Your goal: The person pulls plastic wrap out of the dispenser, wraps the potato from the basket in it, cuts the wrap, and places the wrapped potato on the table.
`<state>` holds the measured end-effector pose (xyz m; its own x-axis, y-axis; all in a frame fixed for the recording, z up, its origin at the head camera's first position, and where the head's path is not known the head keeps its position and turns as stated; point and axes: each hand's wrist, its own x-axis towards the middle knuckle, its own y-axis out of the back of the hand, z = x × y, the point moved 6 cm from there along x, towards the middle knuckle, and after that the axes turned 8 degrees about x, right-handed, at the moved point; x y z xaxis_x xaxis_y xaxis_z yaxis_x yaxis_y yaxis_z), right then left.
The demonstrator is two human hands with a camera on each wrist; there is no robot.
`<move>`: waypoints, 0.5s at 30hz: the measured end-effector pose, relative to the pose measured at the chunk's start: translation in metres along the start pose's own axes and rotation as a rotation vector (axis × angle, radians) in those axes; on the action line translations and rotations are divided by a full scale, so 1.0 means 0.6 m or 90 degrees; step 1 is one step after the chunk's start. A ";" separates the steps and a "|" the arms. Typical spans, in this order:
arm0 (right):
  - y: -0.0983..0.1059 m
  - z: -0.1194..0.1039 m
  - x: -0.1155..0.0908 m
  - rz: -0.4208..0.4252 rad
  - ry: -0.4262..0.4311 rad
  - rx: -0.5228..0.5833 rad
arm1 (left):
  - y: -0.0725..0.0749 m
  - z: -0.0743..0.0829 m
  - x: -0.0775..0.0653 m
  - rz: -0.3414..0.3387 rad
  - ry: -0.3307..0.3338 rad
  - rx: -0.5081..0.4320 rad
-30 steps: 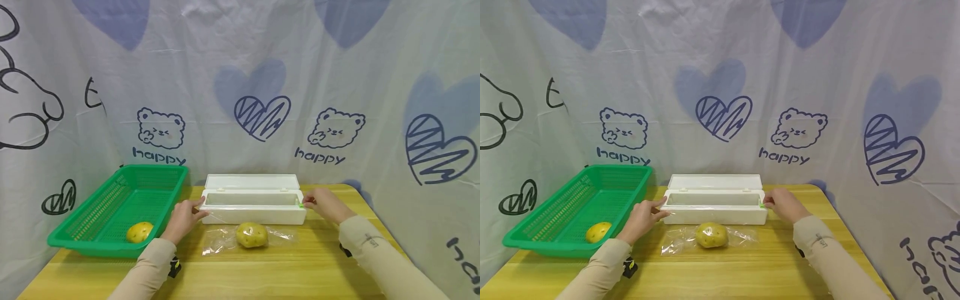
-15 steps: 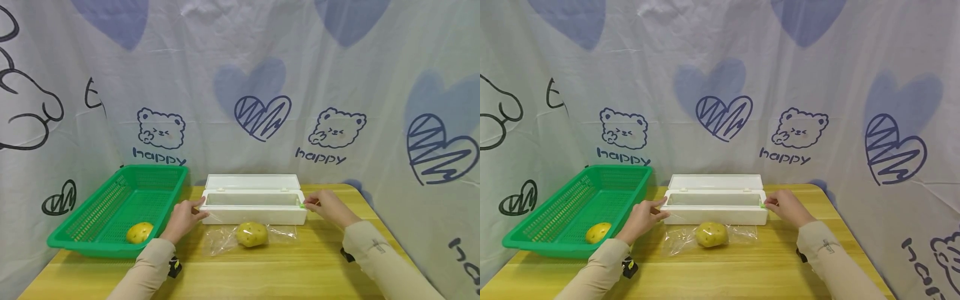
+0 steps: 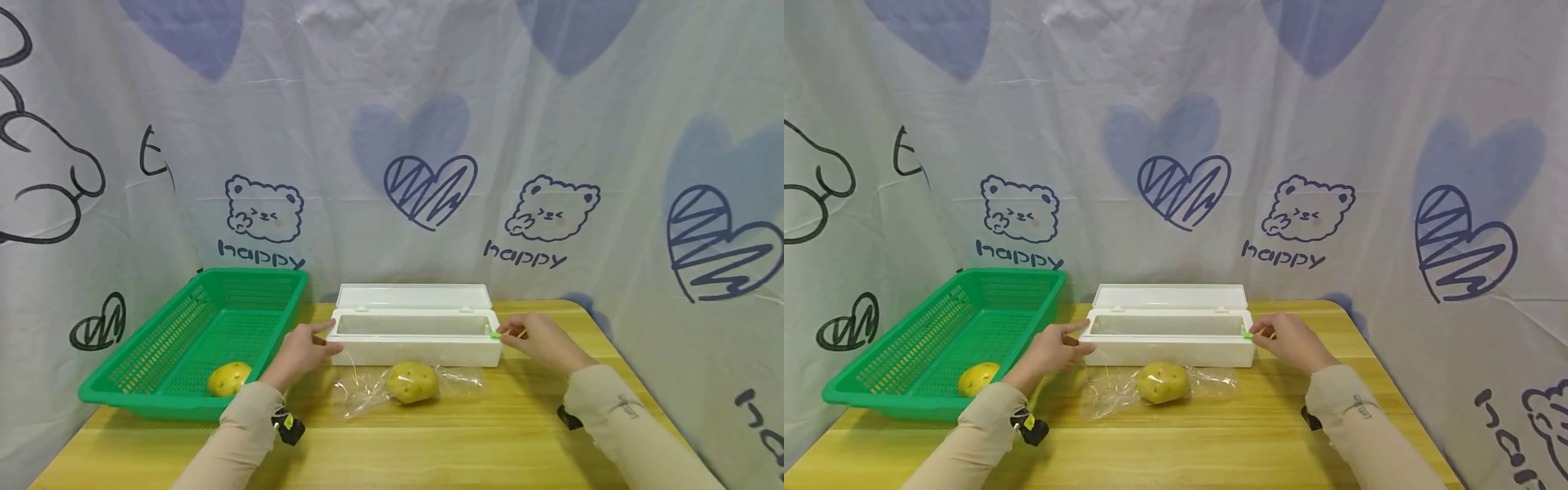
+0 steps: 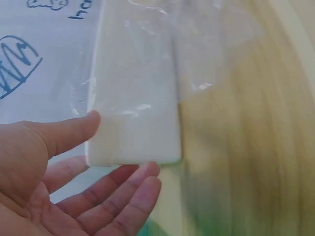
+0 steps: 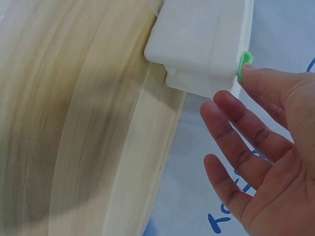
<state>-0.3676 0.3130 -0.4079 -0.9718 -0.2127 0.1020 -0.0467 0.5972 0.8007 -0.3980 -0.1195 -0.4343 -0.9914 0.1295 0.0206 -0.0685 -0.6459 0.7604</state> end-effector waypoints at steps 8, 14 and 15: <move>0.004 -0.009 -0.010 0.000 -0.016 -0.040 | 0.005 0.003 0.001 -0.016 0.013 -0.013; -0.011 -0.068 -0.020 0.035 0.047 -0.109 | 0.007 0.003 0.003 -0.007 0.016 -0.021; -0.020 -0.083 -0.022 0.039 0.074 -0.117 | 0.007 0.003 0.003 -0.005 0.016 -0.019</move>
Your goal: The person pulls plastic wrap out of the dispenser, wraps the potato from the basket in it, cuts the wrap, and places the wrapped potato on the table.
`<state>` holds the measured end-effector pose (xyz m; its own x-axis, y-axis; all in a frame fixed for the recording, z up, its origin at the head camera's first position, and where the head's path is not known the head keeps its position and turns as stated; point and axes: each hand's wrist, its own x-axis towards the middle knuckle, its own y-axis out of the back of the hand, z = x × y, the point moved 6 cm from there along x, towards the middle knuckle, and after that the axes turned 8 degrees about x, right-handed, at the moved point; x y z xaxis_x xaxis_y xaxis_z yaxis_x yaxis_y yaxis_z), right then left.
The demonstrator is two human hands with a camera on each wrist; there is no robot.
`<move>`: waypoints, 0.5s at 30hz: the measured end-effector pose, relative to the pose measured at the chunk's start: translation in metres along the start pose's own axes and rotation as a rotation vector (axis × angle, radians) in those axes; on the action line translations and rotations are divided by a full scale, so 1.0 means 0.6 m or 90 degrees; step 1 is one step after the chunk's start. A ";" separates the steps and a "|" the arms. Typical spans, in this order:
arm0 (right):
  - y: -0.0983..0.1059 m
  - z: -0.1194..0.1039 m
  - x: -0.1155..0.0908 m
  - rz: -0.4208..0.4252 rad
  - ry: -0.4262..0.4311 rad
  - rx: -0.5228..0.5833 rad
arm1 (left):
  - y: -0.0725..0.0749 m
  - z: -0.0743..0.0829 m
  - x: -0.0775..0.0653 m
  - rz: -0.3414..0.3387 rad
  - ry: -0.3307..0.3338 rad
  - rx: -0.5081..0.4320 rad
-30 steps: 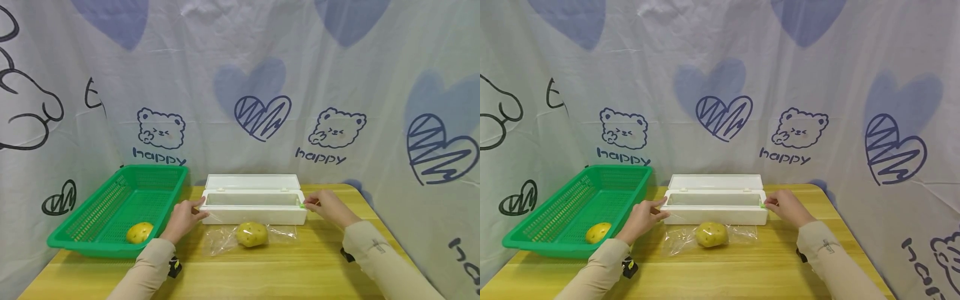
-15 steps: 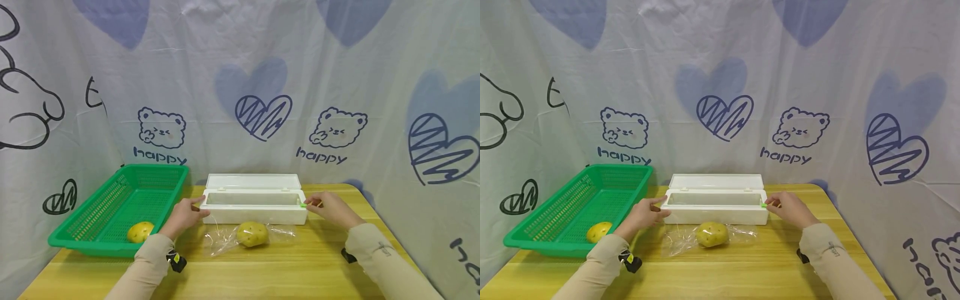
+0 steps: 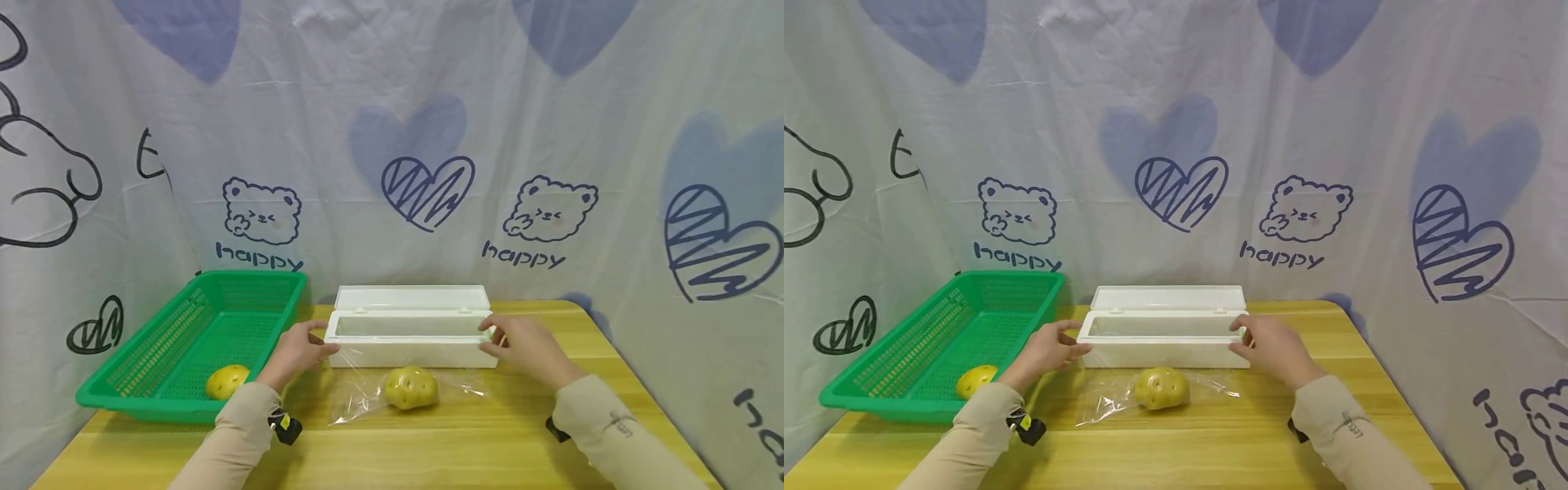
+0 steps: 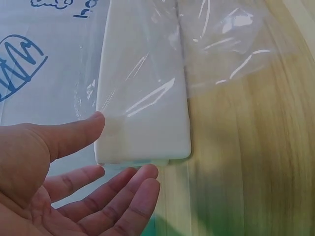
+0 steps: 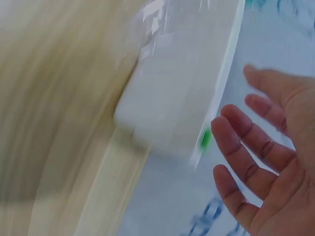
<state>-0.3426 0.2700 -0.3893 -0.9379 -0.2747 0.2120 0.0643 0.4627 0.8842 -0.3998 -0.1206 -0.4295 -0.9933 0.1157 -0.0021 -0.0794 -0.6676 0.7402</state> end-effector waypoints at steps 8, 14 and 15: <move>-0.087 -0.135 -0.013 -0.018 0.267 -0.090 | 0.004 -0.003 -0.001 0.010 0.003 0.029; -0.127 -0.151 -0.008 -0.032 0.255 -0.141 | 0.006 -0.003 0.000 -0.002 0.016 0.018; -0.128 -0.152 -0.006 -0.025 0.253 -0.141 | 0.007 -0.003 0.001 -0.009 0.022 0.011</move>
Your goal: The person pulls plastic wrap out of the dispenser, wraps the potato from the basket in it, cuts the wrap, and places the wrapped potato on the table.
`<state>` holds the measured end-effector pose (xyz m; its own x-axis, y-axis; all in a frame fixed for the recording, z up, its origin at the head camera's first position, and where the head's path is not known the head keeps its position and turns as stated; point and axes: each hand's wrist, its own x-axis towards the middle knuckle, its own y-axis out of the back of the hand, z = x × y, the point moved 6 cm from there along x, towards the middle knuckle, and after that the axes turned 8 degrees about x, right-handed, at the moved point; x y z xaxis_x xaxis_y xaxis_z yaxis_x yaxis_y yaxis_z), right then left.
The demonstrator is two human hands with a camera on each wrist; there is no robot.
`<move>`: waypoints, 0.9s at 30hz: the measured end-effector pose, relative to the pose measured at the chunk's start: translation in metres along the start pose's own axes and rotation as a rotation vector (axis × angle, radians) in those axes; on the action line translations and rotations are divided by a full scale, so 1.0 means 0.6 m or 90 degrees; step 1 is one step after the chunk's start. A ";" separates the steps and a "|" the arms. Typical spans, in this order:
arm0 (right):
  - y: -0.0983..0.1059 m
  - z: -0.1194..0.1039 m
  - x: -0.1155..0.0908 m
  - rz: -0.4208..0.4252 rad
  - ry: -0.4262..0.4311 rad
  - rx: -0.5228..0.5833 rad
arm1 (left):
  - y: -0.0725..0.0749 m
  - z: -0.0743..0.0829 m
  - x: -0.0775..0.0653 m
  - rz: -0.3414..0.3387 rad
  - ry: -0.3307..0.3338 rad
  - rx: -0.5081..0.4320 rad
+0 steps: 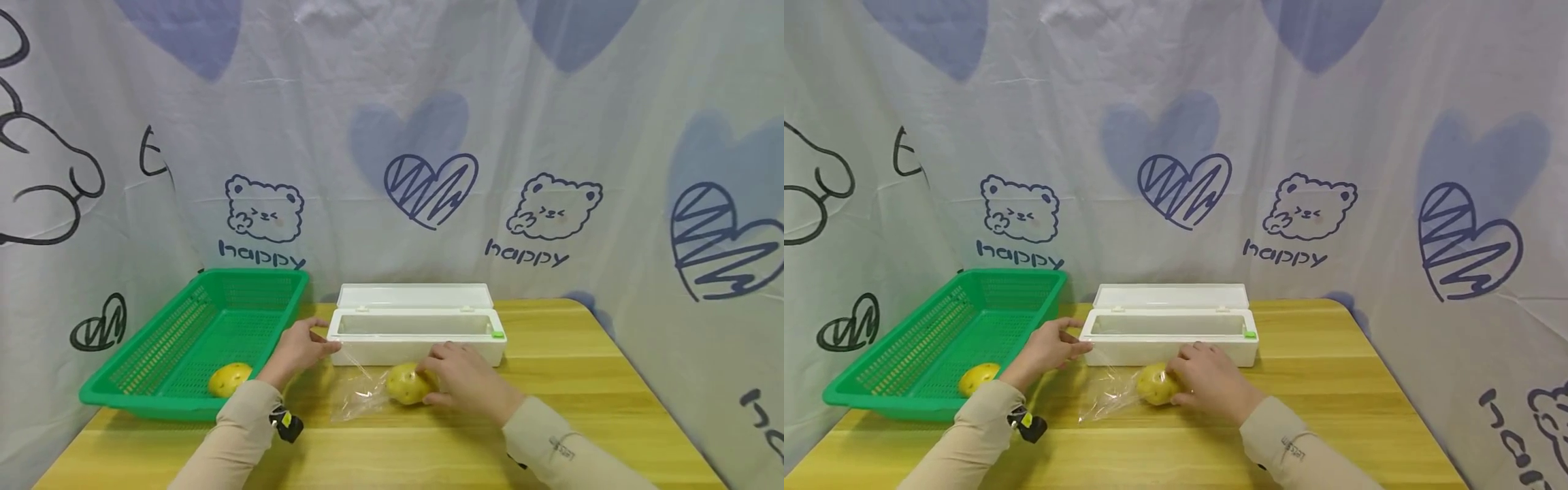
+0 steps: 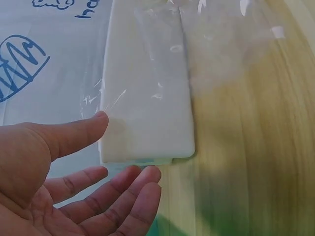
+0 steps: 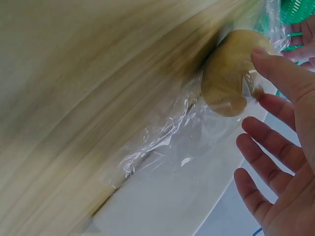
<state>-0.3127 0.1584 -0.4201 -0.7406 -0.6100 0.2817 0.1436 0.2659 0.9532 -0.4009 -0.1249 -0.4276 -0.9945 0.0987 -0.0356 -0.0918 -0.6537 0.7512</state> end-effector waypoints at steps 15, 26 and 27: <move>-0.005 -0.007 0.010 0.045 0.005 -0.011 | -0.004 0.108 -0.065 0.108 -0.243 0.118; -0.022 0.003 0.012 0.052 -0.009 0.016 | -0.138 0.141 -0.102 0.052 -0.464 0.309; -0.024 0.004 0.013 0.054 -0.010 0.014 | -0.142 0.140 -0.100 0.054 -0.468 0.309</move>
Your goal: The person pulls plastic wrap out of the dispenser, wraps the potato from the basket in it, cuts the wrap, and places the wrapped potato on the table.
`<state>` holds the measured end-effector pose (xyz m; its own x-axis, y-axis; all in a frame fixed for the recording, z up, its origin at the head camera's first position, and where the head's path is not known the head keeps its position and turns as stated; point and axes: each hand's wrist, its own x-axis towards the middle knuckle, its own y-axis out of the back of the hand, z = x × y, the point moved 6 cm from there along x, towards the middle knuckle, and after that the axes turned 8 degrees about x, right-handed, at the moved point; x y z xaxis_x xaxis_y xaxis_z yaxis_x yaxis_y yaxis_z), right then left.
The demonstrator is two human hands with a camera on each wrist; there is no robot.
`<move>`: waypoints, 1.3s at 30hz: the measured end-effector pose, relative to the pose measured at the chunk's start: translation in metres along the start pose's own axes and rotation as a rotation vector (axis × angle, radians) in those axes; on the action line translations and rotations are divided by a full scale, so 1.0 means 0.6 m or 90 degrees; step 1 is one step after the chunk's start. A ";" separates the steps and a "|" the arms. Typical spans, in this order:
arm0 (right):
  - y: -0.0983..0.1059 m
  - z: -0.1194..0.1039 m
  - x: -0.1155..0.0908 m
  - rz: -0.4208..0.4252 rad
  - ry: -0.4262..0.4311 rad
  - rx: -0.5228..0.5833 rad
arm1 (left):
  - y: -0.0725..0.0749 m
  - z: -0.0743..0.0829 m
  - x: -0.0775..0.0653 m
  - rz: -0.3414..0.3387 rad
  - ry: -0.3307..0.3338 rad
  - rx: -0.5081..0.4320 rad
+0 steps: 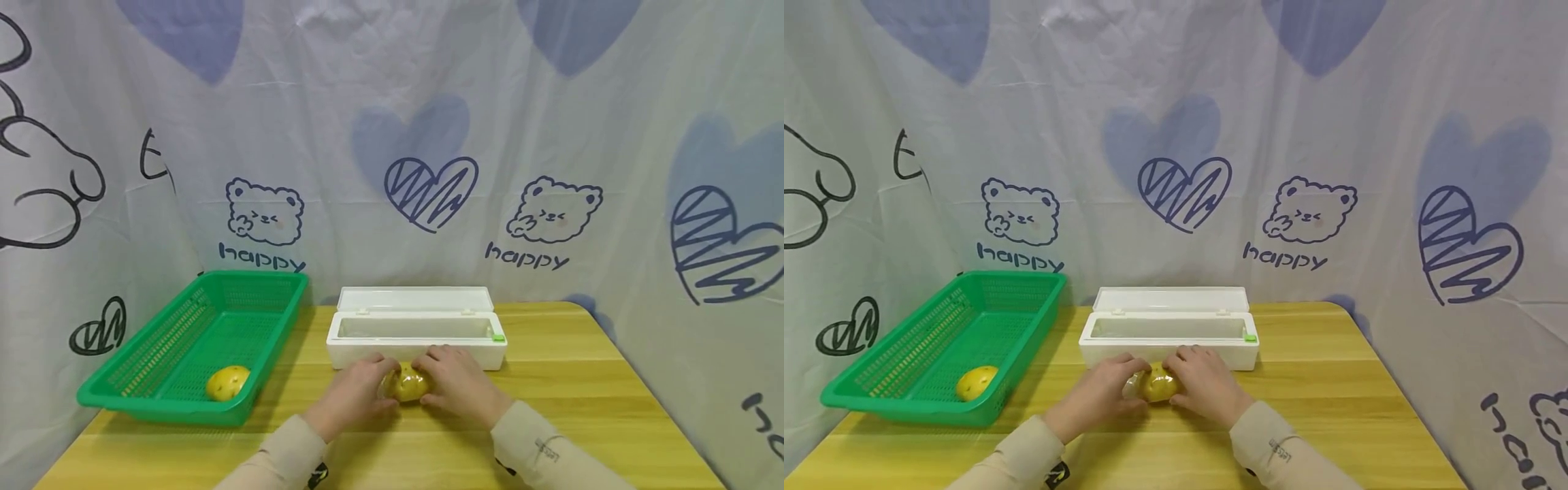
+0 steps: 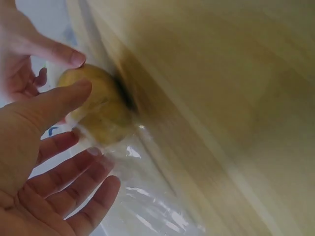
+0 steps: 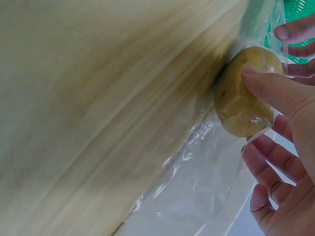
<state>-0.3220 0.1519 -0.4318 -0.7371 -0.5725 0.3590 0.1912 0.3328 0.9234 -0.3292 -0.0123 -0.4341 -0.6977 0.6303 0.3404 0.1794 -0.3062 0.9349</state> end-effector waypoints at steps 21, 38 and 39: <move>0.001 -0.003 -0.008 -0.003 -0.033 0.084 | -0.006 -0.001 -0.011 0.032 0.025 -0.026; 0.002 -0.006 -0.029 -0.057 -0.096 0.235 | 0.004 0.002 -0.029 -0.033 0.033 -0.100; 0.002 -0.006 -0.029 -0.058 -0.097 0.243 | 0.004 0.001 -0.030 -0.036 0.032 -0.103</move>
<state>-0.3067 0.1598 -0.4365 -0.8332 -0.5041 0.2272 -0.1122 0.5565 0.8232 -0.3156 -0.0237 -0.4379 -0.7376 0.6152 0.2785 0.0276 -0.3846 0.9227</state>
